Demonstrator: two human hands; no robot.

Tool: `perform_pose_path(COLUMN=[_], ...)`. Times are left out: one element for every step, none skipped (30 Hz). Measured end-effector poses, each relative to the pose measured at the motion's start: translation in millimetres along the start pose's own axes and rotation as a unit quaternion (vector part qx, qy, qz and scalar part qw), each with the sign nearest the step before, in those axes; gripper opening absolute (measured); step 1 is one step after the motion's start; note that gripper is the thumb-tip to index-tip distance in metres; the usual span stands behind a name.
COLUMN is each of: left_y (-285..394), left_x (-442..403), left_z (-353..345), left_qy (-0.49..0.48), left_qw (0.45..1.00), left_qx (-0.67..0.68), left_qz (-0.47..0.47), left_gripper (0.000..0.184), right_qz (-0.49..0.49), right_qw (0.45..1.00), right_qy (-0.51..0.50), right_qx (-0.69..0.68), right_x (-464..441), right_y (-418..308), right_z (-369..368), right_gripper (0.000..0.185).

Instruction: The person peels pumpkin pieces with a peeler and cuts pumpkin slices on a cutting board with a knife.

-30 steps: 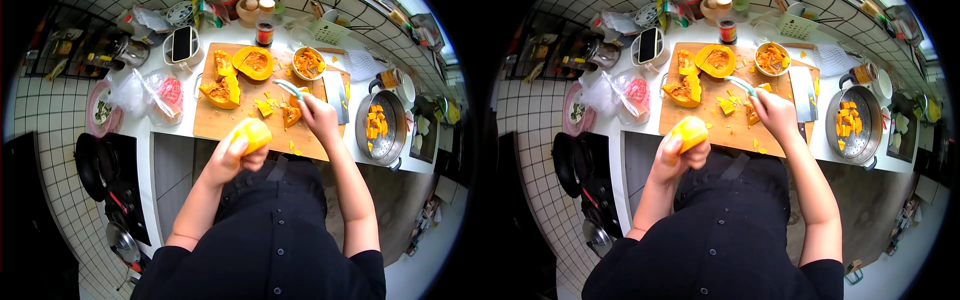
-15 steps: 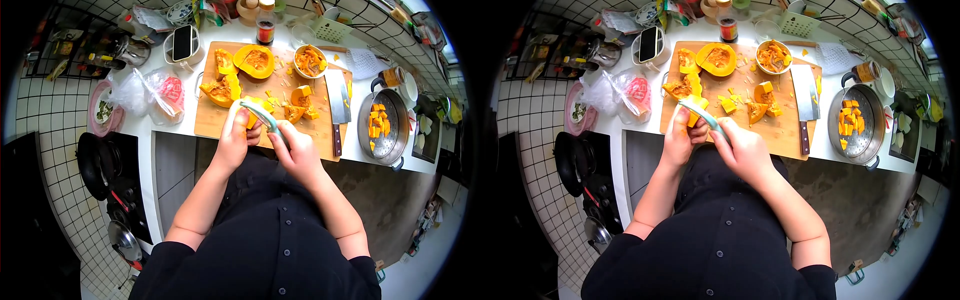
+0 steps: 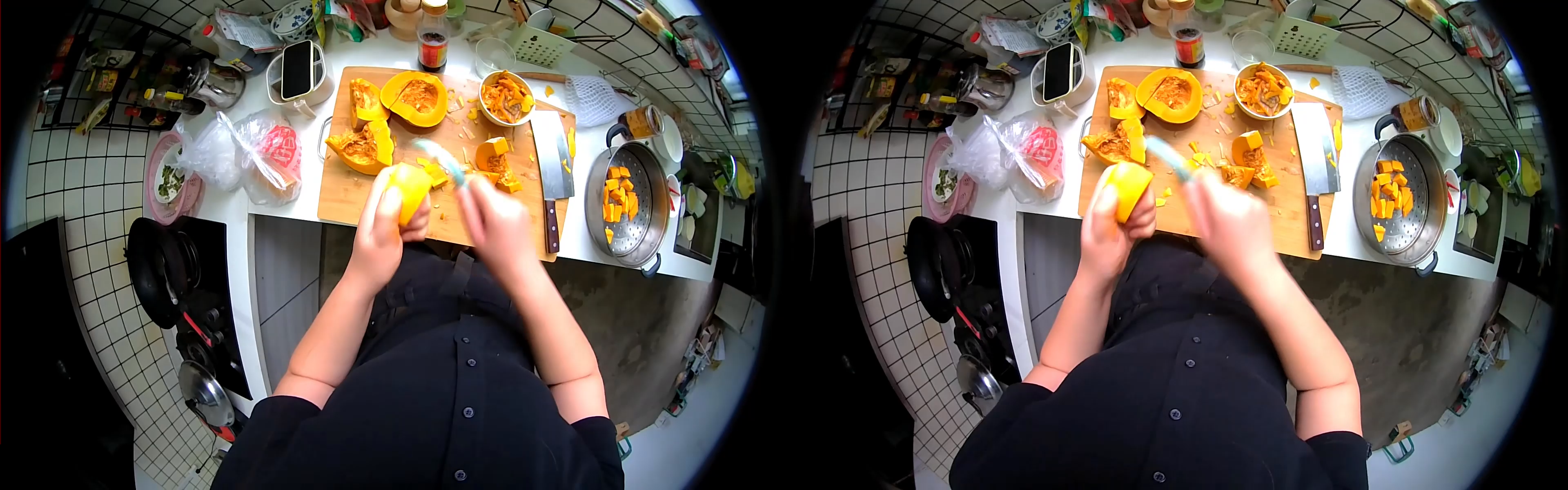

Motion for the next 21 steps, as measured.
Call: perform_pose_path(left_y=[8.0,17.8,16.9,14.7,11.7,3.5,2.9,0.9,-0.8,-0.6,-2.1,-4.1,-5.4,-4.6,-8.6,-15.3,-18.8,-18.4,-17.3,-16.7,-16.8], left_x=[3.2,4.7,1.1,-2.3,-4.4,-8.7,-12.8,-13.8,-14.0,-16.0,-15.5,-15.3,-15.2,-15.6,-15.2,-14.3,-14.1,-13.9,-13.4,-12.8,-11.9], left_z=[-6.2,-14.1,-11.1,-6.9,-1.8,9.6,9.7,9.1,9.2,7.1,6.7,5.4,4.8,2.7,4.8,9.6,12.1,11.1,8.6,6.4,5.5], left_qy=[-0.012,-0.051,-0.025,0.008,0.040,0.008,0.017,0.029,0.044,0.037,0.048,0.058,0.068,0.059,0.058,0.057,0.055,0.062,0.069,0.076,0.092], left_qw=[1.000,0.998,0.999,1.000,0.999,1.000,1.000,0.999,0.998,0.999,0.998,0.998,0.997,0.998,0.998,0.997,0.997,0.997,0.997,0.997,0.995], left_qx=[-0.005,-0.006,-0.009,-0.011,-0.012,0.000,0.009,0.019,0.029,0.017,0.013,0.009,0.006,0.004,0.019,0.033,0.048,0.035,0.022,0.009,0.006], left_qz=[-0.008,-0.024,-0.018,-0.011,-0.002,0.004,0.007,0.012,0.016,0.023,0.026,0.029,0.033,0.034,0.031,0.027,0.023,0.024,0.024,0.024,0.025], left_gripper=[0.029,0.030,0.030,0.030,0.029,0.030,0.031,0.031,0.032,0.035,0.035,0.034,0.034,0.032,0.036,0.040,0.044,0.044,0.044,0.044,0.043], right_qz=[-0.046,-0.106,-0.134,-0.124,-0.117,-0.102,-0.103,-0.086,-0.068,-0.043,-0.044,-0.017,0.010,0.022,0.033,0.041,0.043,0.046,0.049,0.050,0.051], right_qw=[0.997,0.994,0.990,0.991,0.991,0.991,0.990,0.991,0.992,0.991,0.985,0.986,0.987,0.987,0.987,0.989,0.990,0.991,0.992,0.994,0.995], right_qy=[0.041,0.016,0.014,0.010,0.007,0.007,-0.006,-0.001,0.001,0.006,-0.020,-0.009,0.002,0.001,0.000,-0.005,-0.006,-0.006,-0.006,-0.011,-0.016], right_qx=[-0.040,-0.025,-0.044,-0.058,-0.072,-0.085,-0.092,-0.100,-0.108,-0.125,-0.164,-0.164,-0.162,-0.159,-0.156,-0.143,-0.133,-0.123,-0.113,-0.099,-0.086], right_x=[-5.7,-10.3,-12.3,-13.5,-12.8,-12.9,-11.9,-10.2,-7.7,-3.7,-0.1,2.3,4.6,6.9,9.2,10.6,11.0,11.2,11.4,11.6,11.8], right_y=[35.6,45.9,51.9,50.9,47.3,41.9,32.4,21.6,12.1,5.4,-2.5,-11.0,-17.8,-20.6,-22.6,-24.7,-25.3,-25.8,-26.3,-27.0,-28.4], right_z=[-12.2,-1.7,6.2,11.6,16.7,18.1,20.1,23.1,23.0,18.5,15.4,12.0,9.0,5.4,2.9,1.9,1.5,1.1,0.9,1.2,1.9], right_gripper=[0.017,0.019,0.018,0.018,0.018,0.017,0.016,0.016,0.015,0.014,0.014,0.014,0.014,0.014,0.015,0.016,0.016,0.016,0.017,0.017,0.017])
Point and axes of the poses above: each hand's wrist, its own x-axis away from the middle knuckle, its own z-axis out of the back of the hand, y = z × x, the point moved 4 cm from there along -x, towards the middle knuckle, and after that the axes turned 7 degrees about -z, right-handed, at the moved point
